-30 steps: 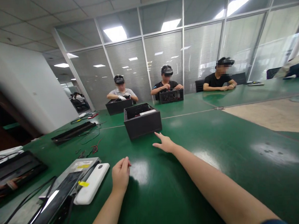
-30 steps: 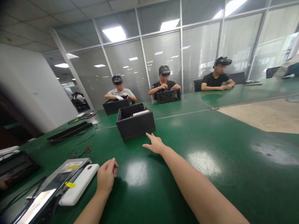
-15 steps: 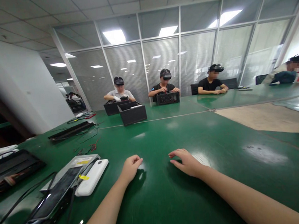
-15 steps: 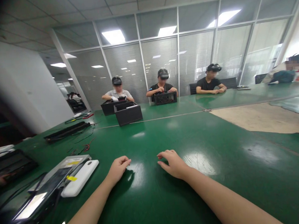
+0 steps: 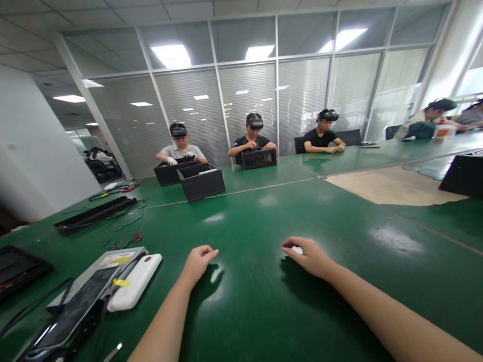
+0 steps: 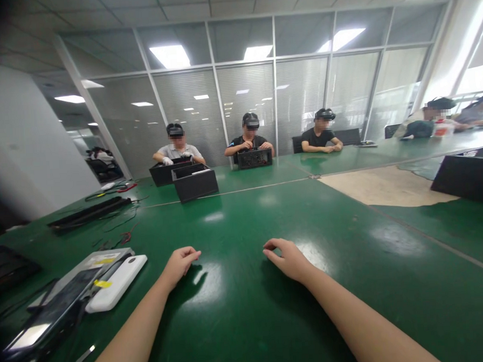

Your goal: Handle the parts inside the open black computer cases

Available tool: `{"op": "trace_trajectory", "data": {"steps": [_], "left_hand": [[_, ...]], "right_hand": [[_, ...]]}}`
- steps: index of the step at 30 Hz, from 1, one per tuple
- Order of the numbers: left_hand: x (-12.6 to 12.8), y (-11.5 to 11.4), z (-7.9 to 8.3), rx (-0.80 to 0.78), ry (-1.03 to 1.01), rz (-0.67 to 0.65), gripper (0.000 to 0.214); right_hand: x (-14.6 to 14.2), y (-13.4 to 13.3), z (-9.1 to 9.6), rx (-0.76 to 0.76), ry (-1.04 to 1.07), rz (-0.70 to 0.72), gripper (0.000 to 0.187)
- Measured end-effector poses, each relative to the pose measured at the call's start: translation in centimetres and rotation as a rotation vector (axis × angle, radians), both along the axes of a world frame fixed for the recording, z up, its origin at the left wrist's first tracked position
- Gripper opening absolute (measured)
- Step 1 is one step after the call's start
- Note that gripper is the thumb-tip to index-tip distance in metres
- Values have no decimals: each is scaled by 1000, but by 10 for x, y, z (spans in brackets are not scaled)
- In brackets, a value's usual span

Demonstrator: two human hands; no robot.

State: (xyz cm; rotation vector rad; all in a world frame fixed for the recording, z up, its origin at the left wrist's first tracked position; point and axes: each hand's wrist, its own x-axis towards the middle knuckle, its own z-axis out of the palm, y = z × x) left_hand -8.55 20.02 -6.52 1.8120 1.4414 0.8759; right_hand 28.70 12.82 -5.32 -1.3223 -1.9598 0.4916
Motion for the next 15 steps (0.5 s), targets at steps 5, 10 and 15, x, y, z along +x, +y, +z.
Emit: {"op": "trace_trajectory", "data": {"steps": [5,10,15], "left_hand": [[-9,17,8,-208,31,-121,46],[-3,19,-2,-53,121,-102,35],[2,18,-7,136,148,-99,34]], "right_hand": [[-1,8,-2,-33,35,14,24],[4,9,-2,-44,43,36,22],[9,9,0,-46,43,55,24]]}}
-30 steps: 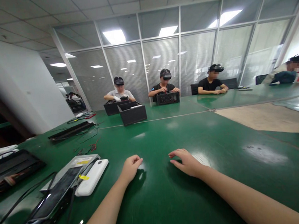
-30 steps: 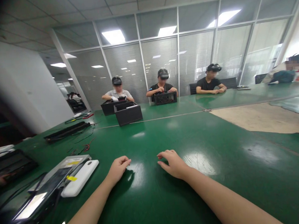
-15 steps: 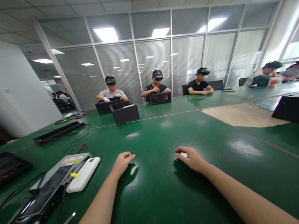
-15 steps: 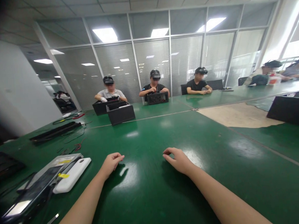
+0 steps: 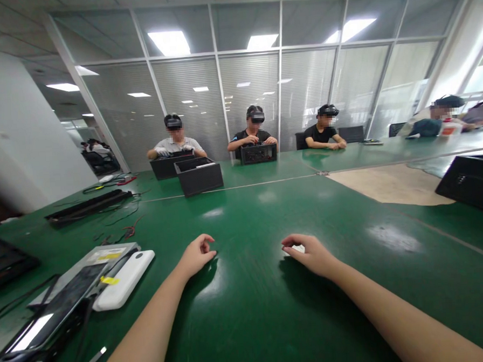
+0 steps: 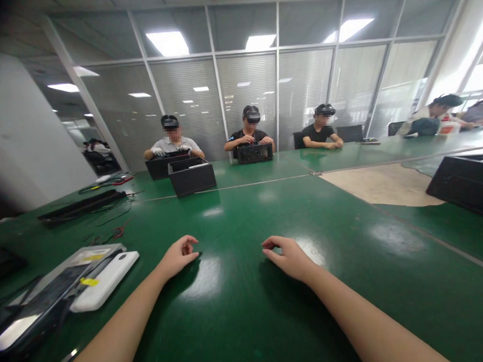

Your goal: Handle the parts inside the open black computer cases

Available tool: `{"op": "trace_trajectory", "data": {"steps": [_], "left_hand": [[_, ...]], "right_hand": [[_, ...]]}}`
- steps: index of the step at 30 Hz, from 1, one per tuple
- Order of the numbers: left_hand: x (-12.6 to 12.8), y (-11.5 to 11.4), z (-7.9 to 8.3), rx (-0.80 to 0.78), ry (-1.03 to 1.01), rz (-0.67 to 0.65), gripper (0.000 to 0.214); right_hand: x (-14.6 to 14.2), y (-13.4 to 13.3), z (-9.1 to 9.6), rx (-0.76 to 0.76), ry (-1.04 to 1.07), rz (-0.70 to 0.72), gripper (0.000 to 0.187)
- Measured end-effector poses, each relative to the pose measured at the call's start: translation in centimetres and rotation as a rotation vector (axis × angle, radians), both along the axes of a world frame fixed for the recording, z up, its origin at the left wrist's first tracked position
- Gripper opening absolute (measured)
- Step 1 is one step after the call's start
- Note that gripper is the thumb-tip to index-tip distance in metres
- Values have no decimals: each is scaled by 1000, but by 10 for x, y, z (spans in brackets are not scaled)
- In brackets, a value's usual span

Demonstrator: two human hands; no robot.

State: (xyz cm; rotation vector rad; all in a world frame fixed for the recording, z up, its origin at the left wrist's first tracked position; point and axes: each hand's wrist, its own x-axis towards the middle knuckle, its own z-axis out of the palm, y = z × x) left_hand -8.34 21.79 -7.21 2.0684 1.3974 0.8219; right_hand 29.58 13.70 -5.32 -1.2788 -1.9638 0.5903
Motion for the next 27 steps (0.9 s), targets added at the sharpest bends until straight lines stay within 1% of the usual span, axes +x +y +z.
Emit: {"op": "trace_trajectory", "data": {"steps": [3,5,11,14,16,18,20,22,23,24,25,26,27], "left_hand": [[0,3,0,-10,-9,1,38],[0,4,0,-9,9,3,37],[2,7,1,10,76,21,32],[1,8,3,6,104,38,30],[0,9,3,1,111,40,30],[-1,9,3,-2,112,36,30],[-1,9,2,-1,125,28,30],[-1,9,2,7,140,19,29],[-1,9,1,12,140,15,28],[-1,9,1,16,135,13,28],[-1,9,1,18,127,11,28],[0,9,2,18,117,12,27],[0,9,2,12,108,15,27]], "right_hand": [[-2,0,1,-16,-16,1,23],[-4,-1,3,-6,-33,4,23],[-15,-12,10,102,-173,5,23],[-29,-21,17,180,-272,-68,28],[-39,-25,27,259,-345,-162,36],[-42,-22,44,354,-418,-293,47],[-33,-9,65,438,-488,-479,60],[-10,13,85,468,-559,-707,69],[5,26,93,445,-602,-822,71],[20,39,99,391,-651,-924,70],[36,52,103,295,-697,-1010,67],[50,63,105,200,-734,-1055,64],[61,72,106,137,-756,-1076,61]]}}
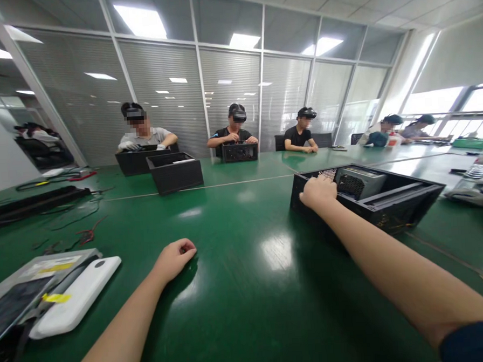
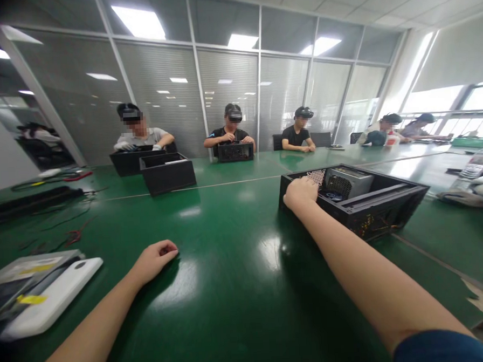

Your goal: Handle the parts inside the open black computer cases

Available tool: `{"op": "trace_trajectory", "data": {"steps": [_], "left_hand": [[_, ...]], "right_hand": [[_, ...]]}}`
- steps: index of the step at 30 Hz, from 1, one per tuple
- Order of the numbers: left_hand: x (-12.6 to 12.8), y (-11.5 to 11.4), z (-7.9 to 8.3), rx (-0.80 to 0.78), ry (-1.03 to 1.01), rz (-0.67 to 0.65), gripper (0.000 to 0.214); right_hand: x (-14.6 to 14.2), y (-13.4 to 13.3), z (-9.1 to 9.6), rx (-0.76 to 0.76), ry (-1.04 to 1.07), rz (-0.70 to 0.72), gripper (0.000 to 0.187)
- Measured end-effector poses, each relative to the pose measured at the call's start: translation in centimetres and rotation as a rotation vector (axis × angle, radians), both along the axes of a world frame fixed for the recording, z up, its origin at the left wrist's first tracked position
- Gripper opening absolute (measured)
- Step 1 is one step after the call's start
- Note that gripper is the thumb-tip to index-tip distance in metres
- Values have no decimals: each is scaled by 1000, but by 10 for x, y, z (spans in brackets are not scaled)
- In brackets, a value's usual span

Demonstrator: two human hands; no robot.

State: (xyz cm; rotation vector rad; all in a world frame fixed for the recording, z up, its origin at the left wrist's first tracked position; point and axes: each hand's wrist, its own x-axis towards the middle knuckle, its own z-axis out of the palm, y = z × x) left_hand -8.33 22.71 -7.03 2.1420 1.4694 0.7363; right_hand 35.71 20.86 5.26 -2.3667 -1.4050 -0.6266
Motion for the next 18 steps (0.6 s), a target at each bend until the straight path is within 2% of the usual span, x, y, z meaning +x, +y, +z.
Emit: {"op": "trace_trajectory", "data": {"steps": [2,5,8,10,12,14,16,18], "left_hand": [[2,2,1,-8,-24,15,27],[7,6,2,4,-59,46,26],[13,11,3,10,-91,69,25],[15,15,3,-24,-163,101,26],[13,19,3,-69,-324,186,29],[6,23,1,-100,-590,303,33],[-6,27,1,-120,-910,374,33],[-20,28,2,-171,-1167,373,31]], "right_hand": [[15,12,-2,-56,16,-24,56],[16,15,-4,-76,17,-17,55],[-3,0,-3,-74,-8,7,60],[-23,-22,-3,-56,-42,77,66],[-42,-50,-2,-37,-66,213,70],[-52,-82,-1,-18,-55,408,69],[-47,-111,-1,-21,21,651,65],[-29,-133,-2,-42,162,858,62]]}}
